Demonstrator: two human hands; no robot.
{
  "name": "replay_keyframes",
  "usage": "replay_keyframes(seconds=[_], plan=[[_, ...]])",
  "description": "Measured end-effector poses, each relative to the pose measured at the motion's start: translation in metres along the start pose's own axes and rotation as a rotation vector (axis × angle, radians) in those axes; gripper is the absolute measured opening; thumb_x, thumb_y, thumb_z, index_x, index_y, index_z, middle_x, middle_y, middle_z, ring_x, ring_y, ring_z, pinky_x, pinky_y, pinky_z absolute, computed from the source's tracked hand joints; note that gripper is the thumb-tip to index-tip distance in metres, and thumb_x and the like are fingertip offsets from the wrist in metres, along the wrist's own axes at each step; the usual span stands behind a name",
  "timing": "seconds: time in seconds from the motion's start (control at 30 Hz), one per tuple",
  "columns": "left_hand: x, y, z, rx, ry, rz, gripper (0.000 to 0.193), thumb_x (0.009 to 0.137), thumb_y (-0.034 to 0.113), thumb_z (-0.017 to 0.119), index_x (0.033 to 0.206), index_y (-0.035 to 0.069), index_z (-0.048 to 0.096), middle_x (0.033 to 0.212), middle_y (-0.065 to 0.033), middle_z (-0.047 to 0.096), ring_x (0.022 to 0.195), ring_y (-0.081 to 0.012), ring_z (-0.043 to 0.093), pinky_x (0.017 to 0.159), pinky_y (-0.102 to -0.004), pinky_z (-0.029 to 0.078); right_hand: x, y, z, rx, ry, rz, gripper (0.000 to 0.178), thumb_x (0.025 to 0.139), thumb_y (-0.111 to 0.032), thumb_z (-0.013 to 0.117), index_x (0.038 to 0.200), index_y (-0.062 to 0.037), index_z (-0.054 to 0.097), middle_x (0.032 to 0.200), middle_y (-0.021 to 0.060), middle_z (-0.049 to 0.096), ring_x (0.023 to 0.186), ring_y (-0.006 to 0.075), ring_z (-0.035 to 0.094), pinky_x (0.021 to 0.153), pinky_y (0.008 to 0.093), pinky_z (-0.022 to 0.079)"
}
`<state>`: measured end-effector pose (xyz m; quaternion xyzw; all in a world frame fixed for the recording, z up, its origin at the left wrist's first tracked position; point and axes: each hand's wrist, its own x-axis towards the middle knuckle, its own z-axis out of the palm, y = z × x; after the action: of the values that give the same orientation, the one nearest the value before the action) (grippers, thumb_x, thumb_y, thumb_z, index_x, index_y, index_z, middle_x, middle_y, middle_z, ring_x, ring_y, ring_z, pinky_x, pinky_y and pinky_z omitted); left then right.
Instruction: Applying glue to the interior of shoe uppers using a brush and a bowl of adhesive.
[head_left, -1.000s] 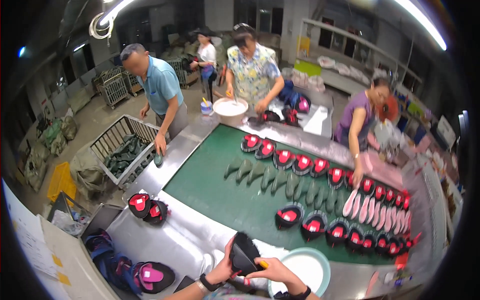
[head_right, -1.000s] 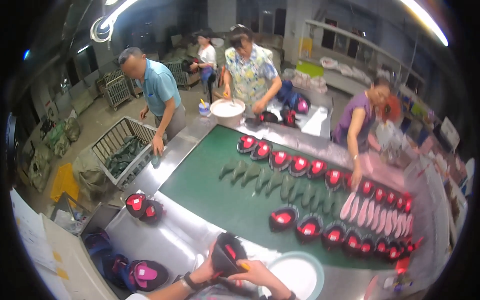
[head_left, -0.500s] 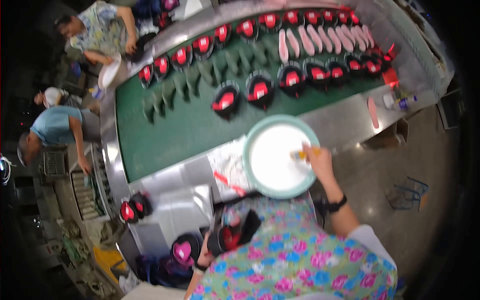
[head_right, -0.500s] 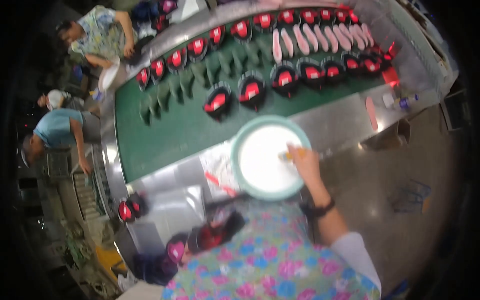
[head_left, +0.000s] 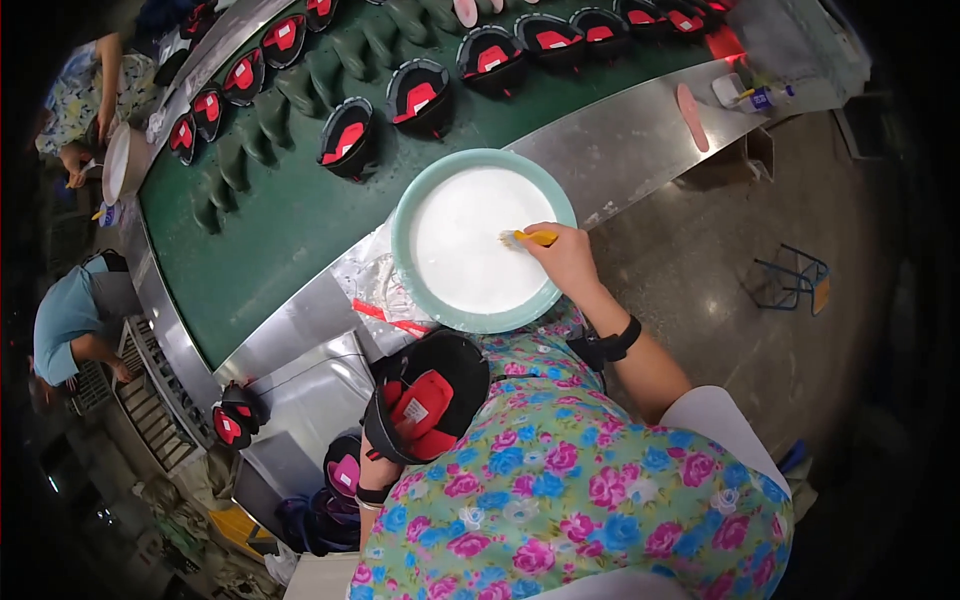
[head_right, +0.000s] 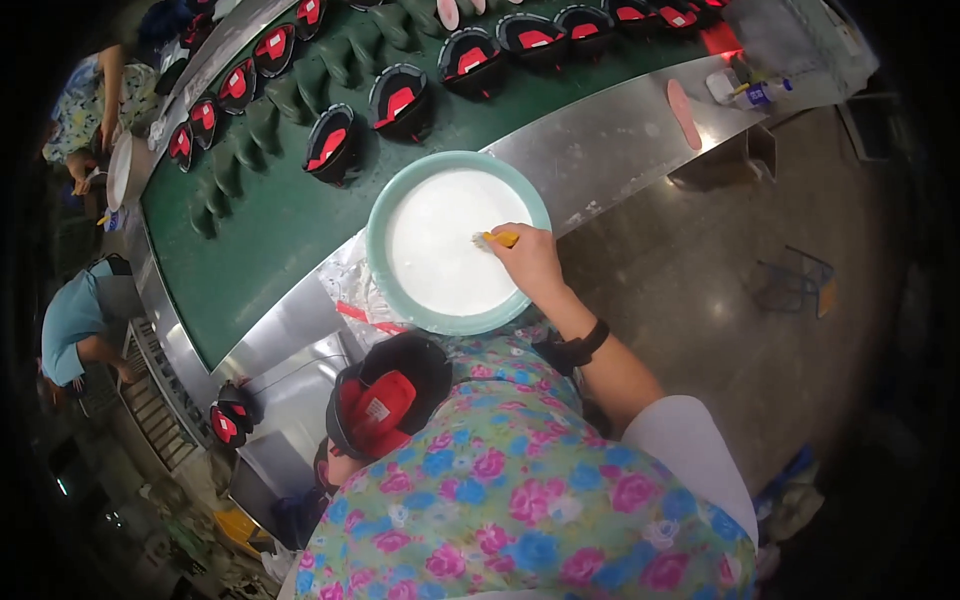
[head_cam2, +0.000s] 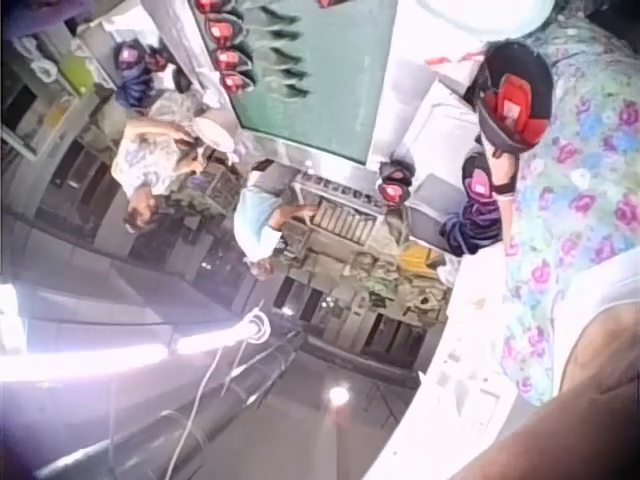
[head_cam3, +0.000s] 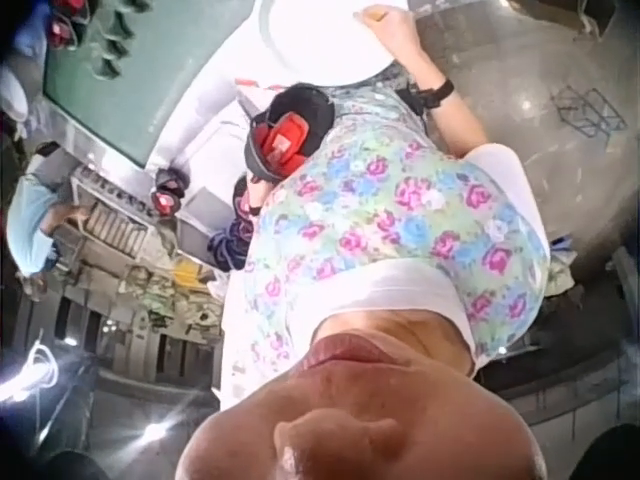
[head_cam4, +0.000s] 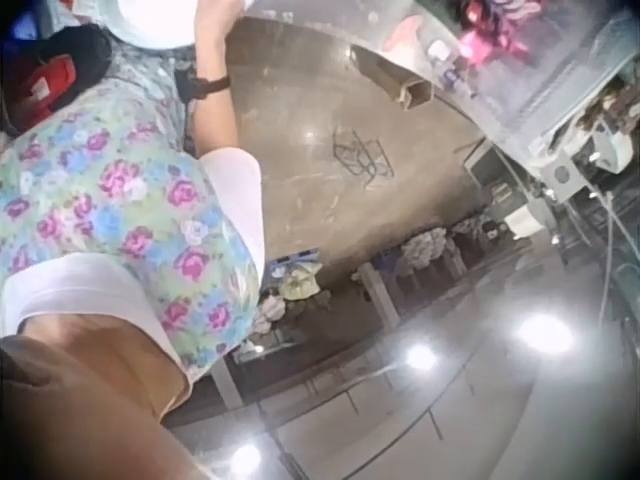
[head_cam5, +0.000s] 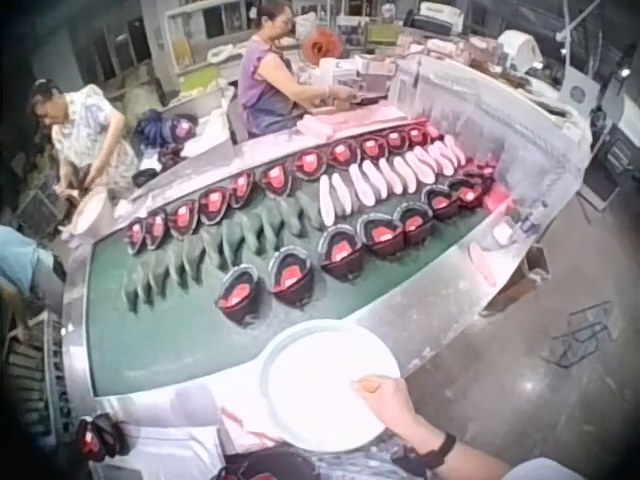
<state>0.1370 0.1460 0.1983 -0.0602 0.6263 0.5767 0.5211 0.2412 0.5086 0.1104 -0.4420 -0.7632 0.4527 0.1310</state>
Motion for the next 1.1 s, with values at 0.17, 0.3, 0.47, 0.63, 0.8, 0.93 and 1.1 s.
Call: replay_keyframes(seconds=[0.17,0.3,0.47,0.63,0.8,0.93,1.1], plan=[[0.019,0.020,0.022,-0.073,0.005,0.159,0.053,0.087,-0.001,0.057,0.137,0.000,0.039,0.132,-0.0119,0.050,0.118,-0.0209,0.051,0.101,-0.0370,0.042,-0.001,0.022,0.020,-0.029,-0.004,-0.047,0.017,0.075,-0.011,0.073,0.089,-0.0015,0.070,0.086,0.0172,0.068,0.077,0.0315,0.067,0.069,0.0347,0.053],[0.055,0.004,0.005,-0.412,0.000,0.026,0.047,0.090,0.001,0.054,0.135,0.003,0.042,0.132,-0.0099,0.051,0.118,-0.0219,0.051,0.103,-0.0372,0.041,-0.006,0.001,0.007,0.028,0.043,-0.062,0.019,0.074,-0.010,0.074,0.090,-0.0012,0.070,0.088,0.0166,0.068,0.077,0.0302,0.067,0.070,0.0317,0.053],[0.081,0.016,0.026,-0.356,-0.122,0.196,0.044,0.091,0.005,0.054,0.133,0.003,0.044,0.132,-0.0095,0.051,0.118,-0.0218,0.051,0.102,-0.0379,0.041,-0.021,-0.080,-0.018,0.389,-0.222,-0.141,0.019,0.079,-0.006,0.072,0.097,-0.0023,0.071,0.091,0.0069,0.071,0.084,0.0120,0.065,0.075,0.0236,0.050],[0.087,0.019,0.033,-0.298,-0.190,0.241,0.046,0.091,0.005,0.054,0.135,0.003,0.042,0.135,-0.0090,0.049,0.122,-0.0211,0.048,0.105,-0.0372,0.037,-0.027,-0.110,-0.008,0.430,-0.366,-0.165,0.021,0.078,-0.007,0.073,0.099,-0.0023,0.071,0.090,0.0052,0.069,0.081,0.0094,0.062,0.072,0.0218,0.048],[0.093,0.020,0.025,-0.219,-0.172,0.322,0.049,0.090,0.002,0.054,0.137,0.004,0.040,0.135,-0.0083,0.049,0.122,-0.0200,0.048,0.104,-0.0355,0.038,-0.018,-0.074,0.000,0.114,-0.134,-0.078,0.023,0.079,-0.021,0.074,0.077,0.0015,0.068,0.064,0.0061,0.065,0.058,0.0096,0.060,0.054,0.0242,0.047],[0.100,0.029,0.025,-0.128,-0.038,0.429,0.056,0.088,-0.002,0.055,0.140,0.005,0.036,0.138,-0.0078,0.046,0.123,-0.0201,0.048,0.105,-0.0347,0.038,-0.030,-0.090,0.001,0.118,-0.246,0.011,0.028,0.079,-0.025,0.073,0.074,0.0019,0.066,0.059,0.0097,0.063,0.051,0.0182,0.062,0.052,0.0298,0.048],[0.113,0.032,0.006,-0.060,0.016,0.581,0.059,0.086,-0.010,0.050,0.141,0.006,0.035,0.138,-0.0075,0.045,0.123,-0.0199,0.047,0.105,-0.0350,0.038,-0.050,-0.142,-0.021,0.276,-0.391,0.050,0.026,0.080,-0.024,0.073,0.077,0.0013,0.067,0.060,0.0061,0.063,0.053,0.0109,0.059,0.053,0.0264,0.047]])
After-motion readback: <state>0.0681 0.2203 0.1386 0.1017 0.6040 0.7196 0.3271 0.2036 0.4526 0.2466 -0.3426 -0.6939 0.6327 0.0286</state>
